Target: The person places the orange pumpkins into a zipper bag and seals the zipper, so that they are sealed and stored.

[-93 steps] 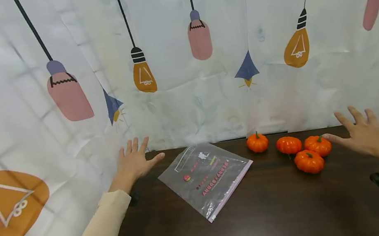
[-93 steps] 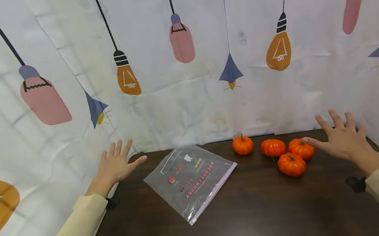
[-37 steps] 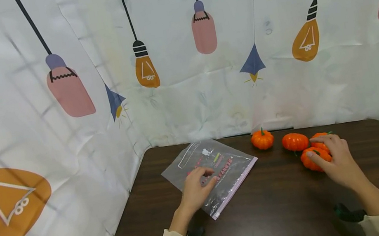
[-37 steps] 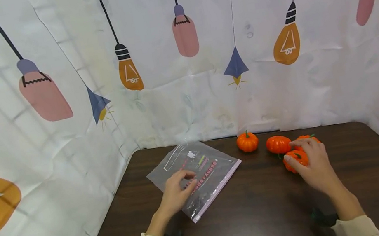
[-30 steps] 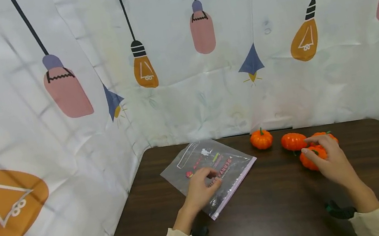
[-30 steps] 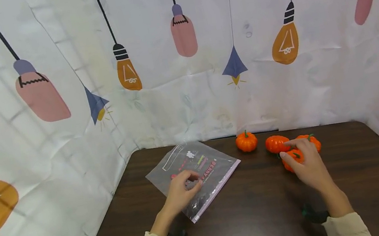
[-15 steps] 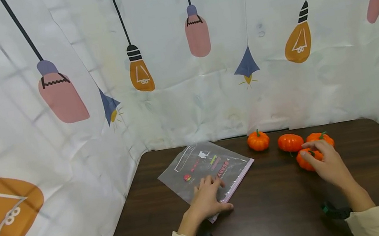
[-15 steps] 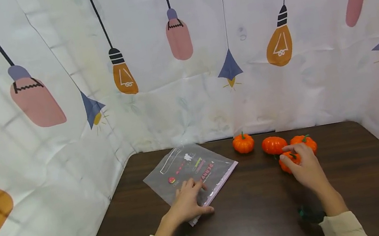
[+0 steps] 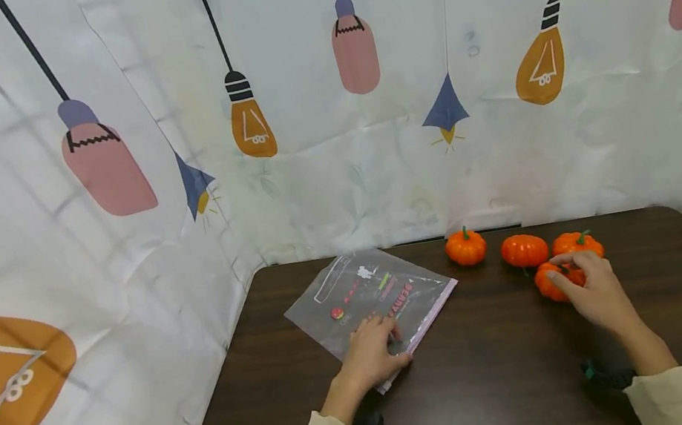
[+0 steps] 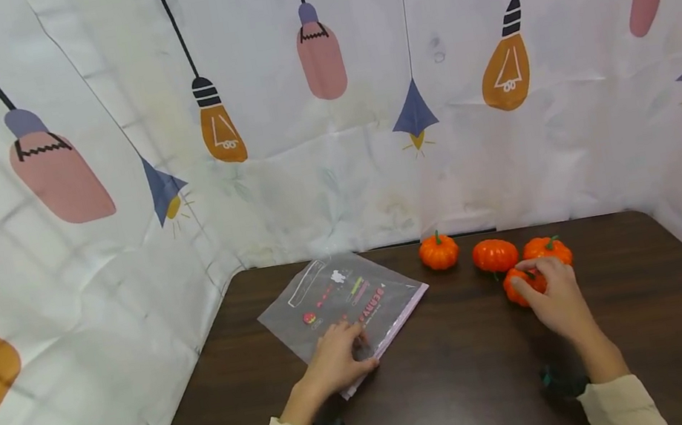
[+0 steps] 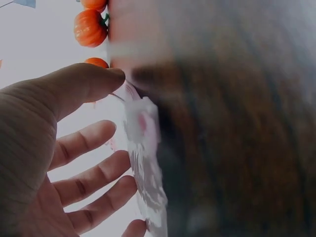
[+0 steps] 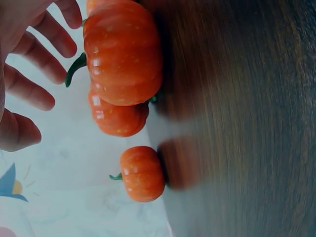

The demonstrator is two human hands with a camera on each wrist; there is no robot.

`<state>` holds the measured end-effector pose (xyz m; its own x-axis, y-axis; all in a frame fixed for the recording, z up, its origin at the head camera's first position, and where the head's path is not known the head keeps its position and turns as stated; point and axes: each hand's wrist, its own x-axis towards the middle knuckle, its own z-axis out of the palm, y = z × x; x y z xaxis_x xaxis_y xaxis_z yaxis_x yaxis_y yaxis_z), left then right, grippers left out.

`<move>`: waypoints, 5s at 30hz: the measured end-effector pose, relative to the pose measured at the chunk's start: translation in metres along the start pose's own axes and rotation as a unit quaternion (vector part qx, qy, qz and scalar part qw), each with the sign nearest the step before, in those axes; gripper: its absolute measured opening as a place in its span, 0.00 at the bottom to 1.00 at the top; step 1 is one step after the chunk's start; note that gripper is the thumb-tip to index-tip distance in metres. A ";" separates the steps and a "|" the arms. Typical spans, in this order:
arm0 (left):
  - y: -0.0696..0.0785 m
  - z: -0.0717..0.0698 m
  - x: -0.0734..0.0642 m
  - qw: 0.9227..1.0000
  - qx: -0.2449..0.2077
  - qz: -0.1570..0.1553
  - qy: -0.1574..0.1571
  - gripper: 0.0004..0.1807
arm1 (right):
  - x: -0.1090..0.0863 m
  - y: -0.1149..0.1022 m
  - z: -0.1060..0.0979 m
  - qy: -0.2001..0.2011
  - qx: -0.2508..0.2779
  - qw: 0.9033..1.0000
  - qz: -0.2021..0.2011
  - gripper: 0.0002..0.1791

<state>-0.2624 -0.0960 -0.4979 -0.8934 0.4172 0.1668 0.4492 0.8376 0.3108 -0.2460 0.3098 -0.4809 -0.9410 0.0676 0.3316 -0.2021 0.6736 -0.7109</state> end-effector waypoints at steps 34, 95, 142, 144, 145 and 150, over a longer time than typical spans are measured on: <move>0.008 -0.010 -0.008 0.980 0.113 0.057 0.154 0.11 | -0.002 0.023 -0.003 -0.037 -0.017 0.996 0.076 0.35; -0.004 -0.009 -0.002 0.937 -0.014 -0.047 0.346 0.07 | 0.005 0.028 0.011 -0.032 -0.013 0.996 0.079 0.52; 0.000 -0.012 0.004 0.915 -0.085 -0.029 0.394 0.05 | 0.008 -0.029 0.020 -0.078 0.051 0.995 0.032 0.54; 0.001 -0.013 0.006 0.912 -0.086 -0.024 0.400 0.05 | 0.007 -0.033 0.022 -0.083 0.063 0.994 0.031 0.53; 0.002 -0.014 0.007 0.910 -0.087 -0.020 0.404 0.05 | 0.007 -0.035 0.024 -0.086 0.069 0.994 0.029 0.53; 0.006 -0.014 0.012 0.903 -0.083 0.002 0.421 0.07 | 0.006 -0.047 0.032 -0.092 0.096 0.991 0.012 0.49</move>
<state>-0.2707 -0.0909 -0.4809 -0.5988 -0.0553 0.7990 0.5101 0.7428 0.4337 -0.2510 0.2548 -0.4658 -0.9761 -0.0662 0.2072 -0.2110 0.5191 -0.8283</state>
